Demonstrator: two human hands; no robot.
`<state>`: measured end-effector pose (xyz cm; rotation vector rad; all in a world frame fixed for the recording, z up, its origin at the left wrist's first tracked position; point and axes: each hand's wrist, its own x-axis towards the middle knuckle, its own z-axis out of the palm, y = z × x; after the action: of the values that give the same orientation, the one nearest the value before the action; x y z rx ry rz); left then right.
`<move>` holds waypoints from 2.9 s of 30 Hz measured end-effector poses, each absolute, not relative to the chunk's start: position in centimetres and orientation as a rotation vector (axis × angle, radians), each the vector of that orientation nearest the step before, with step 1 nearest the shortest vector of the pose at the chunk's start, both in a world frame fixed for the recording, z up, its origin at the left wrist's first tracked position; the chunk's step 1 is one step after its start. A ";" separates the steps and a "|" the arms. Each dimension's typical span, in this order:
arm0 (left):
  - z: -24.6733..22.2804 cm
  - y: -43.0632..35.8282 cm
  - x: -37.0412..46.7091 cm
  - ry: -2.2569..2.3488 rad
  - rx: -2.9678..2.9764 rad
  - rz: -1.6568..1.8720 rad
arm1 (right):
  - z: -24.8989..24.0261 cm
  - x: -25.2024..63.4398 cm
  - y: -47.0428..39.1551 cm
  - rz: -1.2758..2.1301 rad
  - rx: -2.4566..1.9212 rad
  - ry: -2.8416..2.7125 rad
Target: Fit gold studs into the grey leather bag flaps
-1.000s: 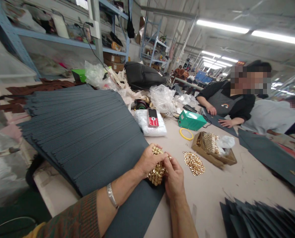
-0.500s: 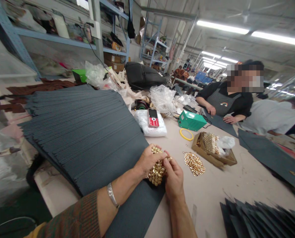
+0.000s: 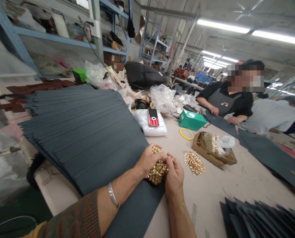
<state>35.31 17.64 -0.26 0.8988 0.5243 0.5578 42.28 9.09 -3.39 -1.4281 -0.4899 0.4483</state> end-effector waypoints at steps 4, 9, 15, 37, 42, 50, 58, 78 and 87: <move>-0.5 17.7 35.5 0.568 0.915 0.609 | -3.8 42.0 9.5 0.575 -1.231 -0.288; -1.0 18.4 35.6 0.638 0.963 0.709 | -3.3 42.0 9.3 0.626 -1.313 -0.382; -1.0 19.0 35.6 0.712 0.929 0.765 | -2.7 42.1 8.8 0.685 -1.330 -0.470; -0.3 19.4 34.9 0.676 0.882 0.525 | -3.2 43.5 8.0 0.801 -1.251 -0.363; -0.5 19.6 34.4 0.607 1.036 0.350 | -2.6 43.5 8.1 0.806 -1.243 -0.272; -0.1 19.1 34.1 0.503 1.071 0.383 | -2.0 43.6 8.0 0.860 -1.167 -0.210; -0.5 19.1 34.4 0.486 0.915 0.409 | -1.7 43.8 7.5 0.902 -1.068 -0.213; 0.3 19.0 34.5 0.444 0.863 0.483 | -0.6 43.7 7.3 0.916 -1.122 -0.355; 1.2 18.7 34.2 0.410 0.816 0.444 | -0.1 43.7 7.2 0.945 -1.044 -0.260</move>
<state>34.21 18.68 1.16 0.8157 0.4105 0.4440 43.66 7.15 -0.10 -1.0439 -0.2603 0.9452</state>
